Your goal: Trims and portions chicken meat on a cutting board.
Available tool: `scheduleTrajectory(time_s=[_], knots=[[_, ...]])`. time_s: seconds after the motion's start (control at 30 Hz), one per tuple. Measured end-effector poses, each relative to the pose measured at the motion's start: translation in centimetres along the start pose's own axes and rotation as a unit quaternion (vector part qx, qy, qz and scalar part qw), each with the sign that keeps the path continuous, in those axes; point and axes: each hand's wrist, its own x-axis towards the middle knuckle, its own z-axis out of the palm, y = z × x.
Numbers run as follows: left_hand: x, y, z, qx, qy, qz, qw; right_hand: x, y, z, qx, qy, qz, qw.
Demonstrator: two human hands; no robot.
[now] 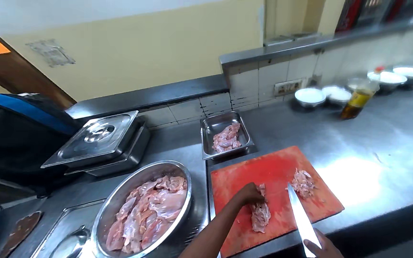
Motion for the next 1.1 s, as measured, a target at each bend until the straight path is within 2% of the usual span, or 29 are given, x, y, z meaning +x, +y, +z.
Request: scheduleTrajectory(time_s=[0.2, 0.33, 0.43, 0.57, 0.63, 0.73, 0.9, 1.0, 1.1], knots=[[-2.0, -1.6, -0.8, -0.072, -0.039, -0.048, 0.996, 0.1, 0.0, 0.6, 0.001, -0.02, -0.004, 1.0], [-1.8, -2.3, -0.5, -0.099, -0.063, -0.018, 0.993, 0.2, 0.2, 0.8, 0.003, -0.02, -0.001, 1.0], [-1.9, -1.4, -0.4, -0.081, -0.047, 0.016, 0.995, 0.3, 0.2, 0.6, 0.006, -0.024, -0.003, 1.0], [-4.1, -0.4, -0.9, -0.145, -0.026, 0.055, 0.988, 0.2, 0.5, 0.6, 0.007, -0.019, -0.001, 1.0], [-4.6, -0.4, -1.0, -0.121, -0.025, 0.062, 0.99, 0.1, 0.7, 0.7, 0.008, -0.014, 0.001, 1.0], [-3.2, -1.8, -0.8, -0.005, 0.007, 0.047, 0.999, 0.2, 0.5, 0.9, 0.007, -0.02, 0.004, 1.0], [-3.5, -3.6, -1.2, 0.073, 0.032, 0.056, 0.995, 0.1, -0.2, 1.2, 0.003, -0.021, -0.002, 1.0], [-4.3, -3.7, -1.4, 0.156, 0.121, 0.014, 0.98, 0.2, 0.3, 1.3, 0.012, -0.023, 0.004, 1.0], [-3.9, -3.0, -1.3, 0.148, 0.22, 0.007, 0.964, 0.2, 0.4, 1.3, 0.012, -0.023, 0.013, 1.0]])
